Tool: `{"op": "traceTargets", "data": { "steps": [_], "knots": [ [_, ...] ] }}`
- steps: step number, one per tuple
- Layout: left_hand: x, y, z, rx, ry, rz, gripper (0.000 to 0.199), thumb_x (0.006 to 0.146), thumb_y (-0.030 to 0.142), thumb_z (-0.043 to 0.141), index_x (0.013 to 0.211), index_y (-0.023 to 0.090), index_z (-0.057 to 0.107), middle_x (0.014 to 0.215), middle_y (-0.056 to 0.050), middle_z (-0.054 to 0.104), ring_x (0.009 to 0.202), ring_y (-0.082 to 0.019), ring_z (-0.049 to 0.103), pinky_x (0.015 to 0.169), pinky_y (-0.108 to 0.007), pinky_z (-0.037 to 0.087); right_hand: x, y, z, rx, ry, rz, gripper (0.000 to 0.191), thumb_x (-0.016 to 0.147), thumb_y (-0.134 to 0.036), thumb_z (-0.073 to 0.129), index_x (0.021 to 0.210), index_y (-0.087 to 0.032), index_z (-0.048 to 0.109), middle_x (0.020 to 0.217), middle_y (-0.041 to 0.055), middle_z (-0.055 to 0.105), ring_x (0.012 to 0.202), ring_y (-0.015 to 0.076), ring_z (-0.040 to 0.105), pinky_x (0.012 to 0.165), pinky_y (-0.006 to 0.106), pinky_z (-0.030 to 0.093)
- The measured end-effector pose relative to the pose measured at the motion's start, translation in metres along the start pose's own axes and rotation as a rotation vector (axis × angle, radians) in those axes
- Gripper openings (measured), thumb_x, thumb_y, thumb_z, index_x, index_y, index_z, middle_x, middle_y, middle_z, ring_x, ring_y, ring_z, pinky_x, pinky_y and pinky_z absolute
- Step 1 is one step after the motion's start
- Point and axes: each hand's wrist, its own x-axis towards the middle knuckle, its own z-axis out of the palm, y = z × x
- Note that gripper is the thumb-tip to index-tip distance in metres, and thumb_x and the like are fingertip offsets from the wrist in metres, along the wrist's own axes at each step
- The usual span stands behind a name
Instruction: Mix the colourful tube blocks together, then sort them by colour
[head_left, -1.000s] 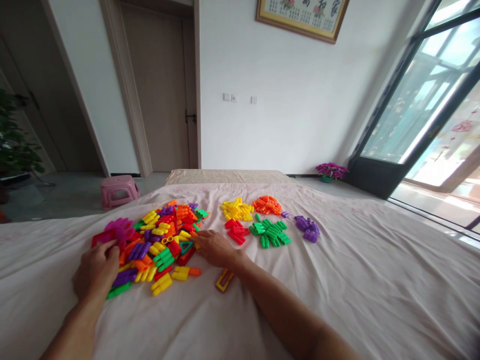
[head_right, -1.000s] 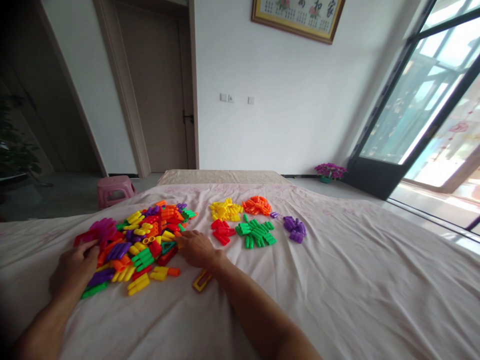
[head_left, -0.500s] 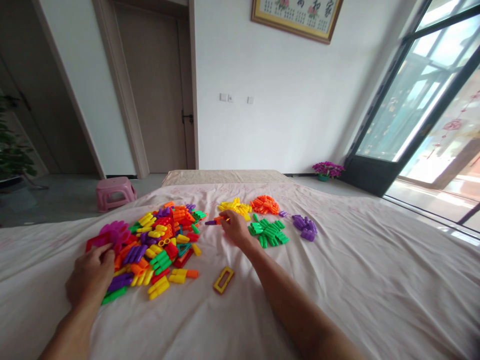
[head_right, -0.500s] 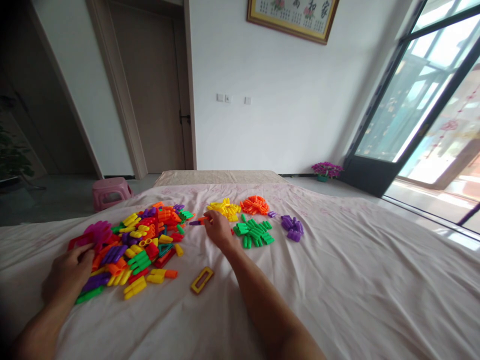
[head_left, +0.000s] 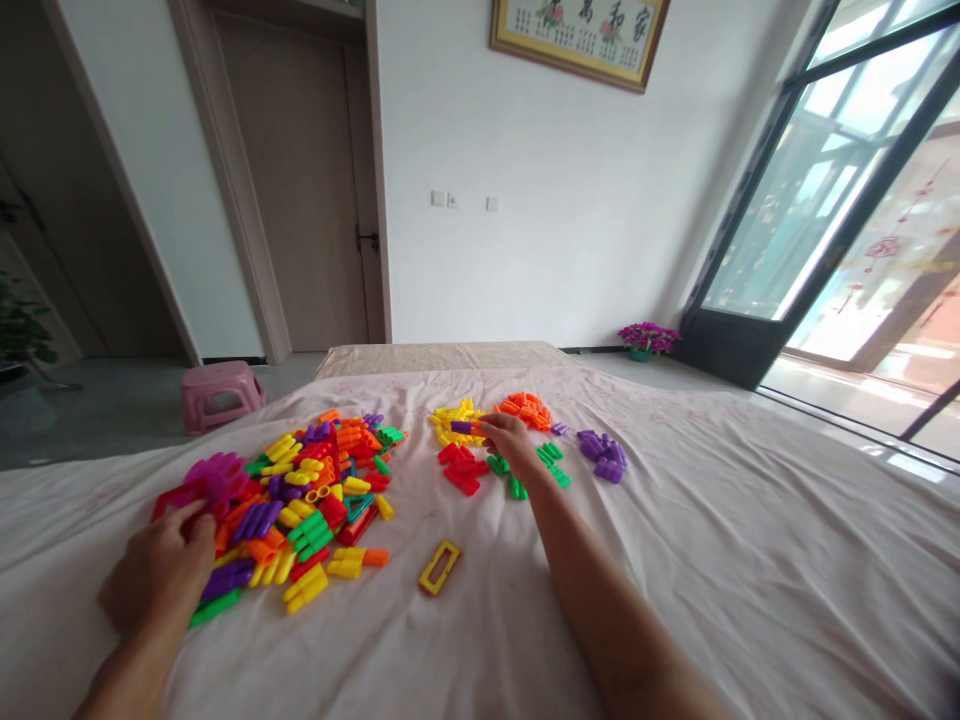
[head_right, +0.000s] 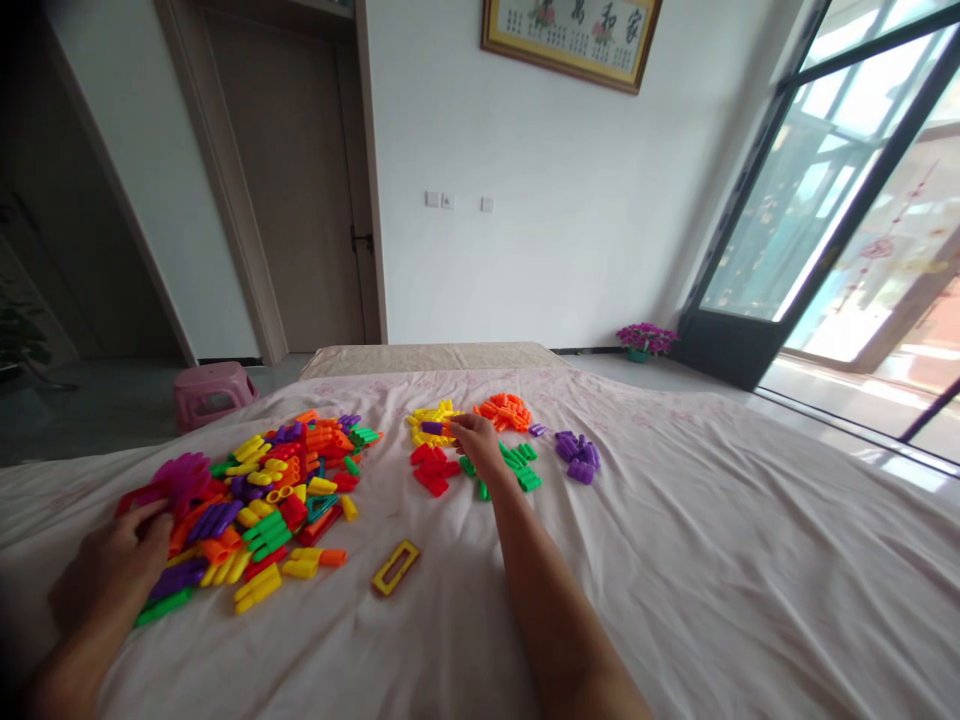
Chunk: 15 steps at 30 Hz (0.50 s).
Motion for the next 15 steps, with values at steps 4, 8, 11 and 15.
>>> {"op": "traceTargets", "data": {
  "steps": [4,8,11,15],
  "knots": [
    [-0.006,0.002,-0.005,-0.019,0.058,0.034,0.06,0.092,0.058,0.031,0.132,0.025,0.061,0.115,-0.014,0.068,0.087,-0.03,0.065,0.069,-0.038,0.048,-0.012,-0.006,0.026,0.0,-0.175,-0.016,0.025,0.075,-0.031,0.066,0.092,-0.012,0.069,0.064,-0.0008,0.063,0.052,0.0081,0.053,0.047,0.019,0.041],
    [-0.015,0.008,-0.009,-0.212,0.19,0.145,0.051,0.095,0.049,0.033,0.126,0.022,0.064,0.119,-0.013,0.067,0.098,-0.03,0.064,0.08,-0.04,0.05,-0.022,-0.008,0.051,-0.012,-0.296,0.004,0.024,0.076,-0.027,0.064,0.095,-0.013,0.068,0.066,-0.0007,0.065,0.051,0.0082,0.055,0.046,0.019,0.041],
    [-0.021,0.019,-0.011,-0.388,0.331,0.411,0.041,0.096,0.037,0.039,0.116,0.015,0.067,0.121,-0.011,0.067,0.112,-0.028,0.061,0.099,-0.041,0.046,-0.031,-0.013,0.065,-0.004,-0.363,0.01,0.025,0.077,-0.026,0.065,0.098,-0.013,0.068,0.064,-0.0018,0.064,0.051,0.0084,0.056,0.048,0.019,0.043],
    [-0.03,0.041,-0.012,-0.502,0.317,0.714,0.035,0.095,0.037,0.045,0.108,0.014,0.069,0.115,-0.011,0.071,0.111,-0.024,0.064,0.107,-0.037,0.043,-0.046,-0.026,0.08,0.054,-0.467,0.039,0.022,0.078,-0.026,0.067,0.095,-0.013,0.069,0.068,-0.0007,0.065,0.054,0.008,0.058,0.05,0.019,0.046]
  ]
}}
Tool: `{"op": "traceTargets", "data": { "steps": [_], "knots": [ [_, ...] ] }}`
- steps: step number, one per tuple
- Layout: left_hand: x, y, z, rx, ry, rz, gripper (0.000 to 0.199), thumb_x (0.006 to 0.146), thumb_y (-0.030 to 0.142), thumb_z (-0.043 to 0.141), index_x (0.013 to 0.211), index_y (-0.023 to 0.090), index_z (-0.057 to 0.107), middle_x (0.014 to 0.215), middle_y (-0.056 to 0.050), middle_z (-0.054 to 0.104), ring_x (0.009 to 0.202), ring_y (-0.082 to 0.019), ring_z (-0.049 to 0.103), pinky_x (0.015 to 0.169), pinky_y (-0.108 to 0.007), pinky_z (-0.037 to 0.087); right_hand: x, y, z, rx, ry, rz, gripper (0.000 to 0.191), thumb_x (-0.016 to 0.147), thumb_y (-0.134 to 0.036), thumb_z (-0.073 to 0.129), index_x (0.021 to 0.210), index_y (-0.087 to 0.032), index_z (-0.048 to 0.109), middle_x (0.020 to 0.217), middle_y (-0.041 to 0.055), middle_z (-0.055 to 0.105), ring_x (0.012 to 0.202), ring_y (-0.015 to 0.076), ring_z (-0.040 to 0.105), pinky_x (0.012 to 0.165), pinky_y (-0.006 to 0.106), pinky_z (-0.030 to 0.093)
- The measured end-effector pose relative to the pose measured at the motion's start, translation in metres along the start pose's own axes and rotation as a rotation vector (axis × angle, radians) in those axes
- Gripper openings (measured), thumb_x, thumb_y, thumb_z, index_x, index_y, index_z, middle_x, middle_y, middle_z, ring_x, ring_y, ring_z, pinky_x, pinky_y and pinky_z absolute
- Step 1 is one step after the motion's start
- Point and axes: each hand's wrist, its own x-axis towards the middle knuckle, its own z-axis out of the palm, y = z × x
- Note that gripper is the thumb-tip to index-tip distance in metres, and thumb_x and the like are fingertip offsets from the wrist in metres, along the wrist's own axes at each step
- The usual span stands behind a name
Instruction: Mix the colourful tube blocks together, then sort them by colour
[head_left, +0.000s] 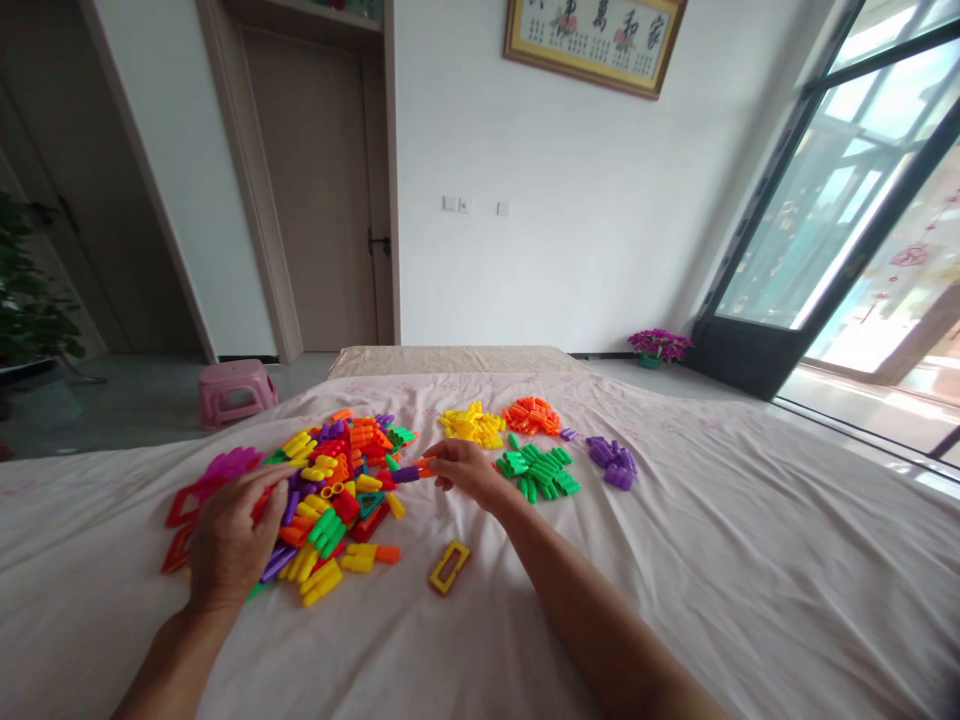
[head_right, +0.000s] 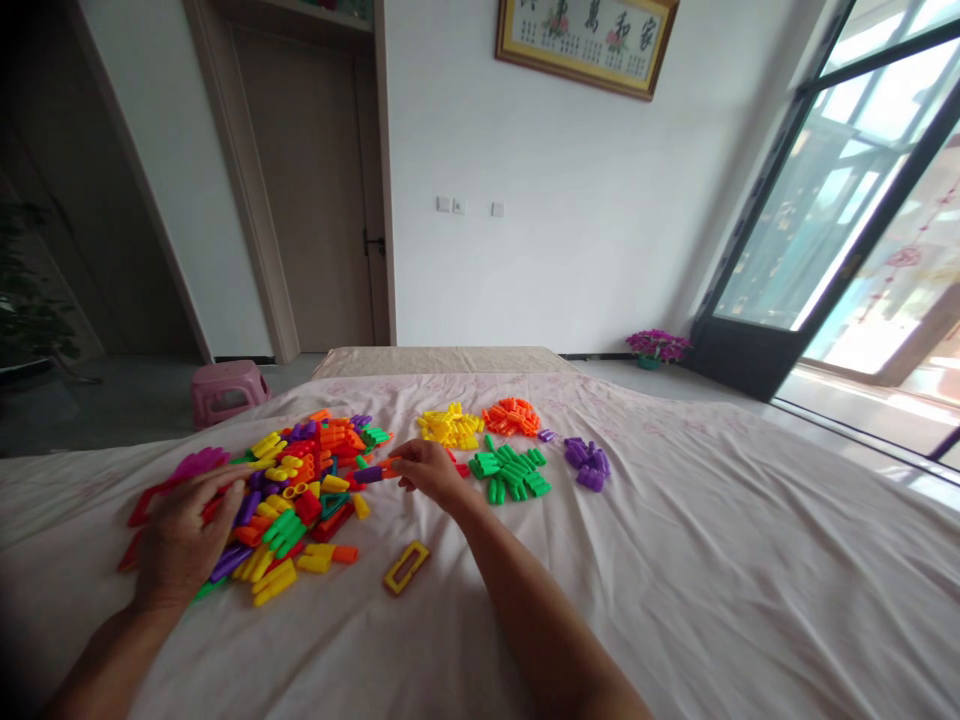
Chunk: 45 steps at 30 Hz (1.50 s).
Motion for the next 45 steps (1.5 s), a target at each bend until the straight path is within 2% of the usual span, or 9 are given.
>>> {"op": "traceTargets", "data": {
  "steps": [6,13,17,22,31,34,37,42,45],
  "knots": [
    [-0.002,0.038,0.023,-0.202,-0.262,0.077,0.04,0.093,0.048,0.05,0.114,0.021,0.07,0.116,-0.009,0.073,0.112,-0.024,0.065,0.102,-0.037,0.046,-0.007,-0.007,0.025,0.042,-0.086,0.033,0.025,0.077,-0.032,0.073,0.094,-0.014,0.07,0.066,-0.0015,0.065,0.053,0.0085,0.059,0.052,0.021,0.048],
    [-0.012,0.058,0.037,-0.343,-0.459,-0.09,0.04,0.091,0.054,0.052,0.111,0.026,0.073,0.115,-0.003,0.075,0.109,-0.021,0.068,0.098,-0.032,0.051,-0.012,-0.003,0.036,0.113,-0.174,0.034,0.035,0.073,-0.039,0.078,0.095,-0.014,0.07,0.068,-0.0017,0.066,0.054,0.0086,0.06,0.054,0.022,0.05],
    [-0.013,0.056,0.04,-0.312,-0.484,-0.061,0.039,0.088,0.053,0.055,0.111,0.028,0.073,0.116,-0.003,0.075,0.11,-0.022,0.068,0.097,-0.032,0.052,-0.011,0.004,0.039,0.12,-0.173,0.043,0.036,0.072,-0.04,0.079,0.095,-0.014,0.07,0.066,-0.0023,0.065,0.054,0.009,0.06,0.055,0.022,0.05],
    [-0.017,0.052,0.046,-0.266,-0.431,-0.061,0.039,0.087,0.053,0.055,0.109,0.027,0.074,0.111,-0.004,0.076,0.104,-0.023,0.07,0.092,-0.032,0.054,-0.007,0.004,0.035,0.136,-0.16,0.023,0.035,0.073,-0.039,0.078,0.095,-0.014,0.069,0.068,-0.0016,0.066,0.055,0.0094,0.061,0.054,0.022,0.05],
    [-0.022,0.061,0.044,-0.235,-0.489,-0.11,0.037,0.091,0.05,0.048,0.107,0.027,0.074,0.096,-0.004,0.079,0.087,-0.022,0.074,0.075,-0.028,0.055,-0.007,-0.007,0.023,0.012,-0.141,-0.003,0.018,0.078,-0.027,0.07,0.092,-0.015,0.07,0.066,-0.0019,0.065,0.053,0.0081,0.059,0.052,0.02,0.048],
    [-0.02,0.055,0.043,-0.254,-0.506,-0.152,0.036,0.09,0.05,0.049,0.101,0.027,0.074,0.082,-0.003,0.078,0.076,-0.02,0.073,0.067,-0.025,0.054,-0.001,-0.005,0.01,-0.069,-0.027,-0.036,0.014,0.079,-0.021,0.066,0.091,-0.015,0.071,0.064,-0.002,0.064,0.052,0.0082,0.058,0.051,0.019,0.046],
    [-0.019,0.048,0.044,-0.285,-0.502,-0.221,0.037,0.089,0.051,0.048,0.095,0.025,0.074,0.07,-0.001,0.075,0.07,-0.02,0.072,0.065,-0.025,0.054,0.004,-0.003,-0.014,-0.136,0.156,-0.073,0.016,0.078,-0.018,0.062,0.091,-0.014,0.07,0.066,-0.0013,0.064,0.052,0.0087,0.058,0.05,0.019,0.045],
    [-0.023,0.043,0.048,-0.353,-0.523,-0.262,0.038,0.089,0.05,0.049,0.11,0.027,0.071,0.076,0.001,0.077,0.072,-0.019,0.073,0.069,-0.024,0.056,0.008,0.006,-0.059,-0.317,0.283,-0.06,0.014,0.077,-0.019,0.06,0.086,-0.013,0.07,0.059,-0.0011,0.061,0.051,0.0103,0.057,0.048,0.019,0.043],
    [-0.025,0.044,0.05,-0.306,-0.511,-0.219,0.037,0.088,0.049,0.051,0.109,0.026,0.071,0.079,0.0,0.078,0.076,-0.02,0.074,0.069,-0.024,0.056,0.012,0.016,-0.083,-0.323,0.455,-0.057,0.026,0.077,-0.021,0.057,0.099,-0.011,0.069,0.074,0.0045,0.068,0.059,0.0142,0.064,0.054,0.023,0.05]
  ]
}}
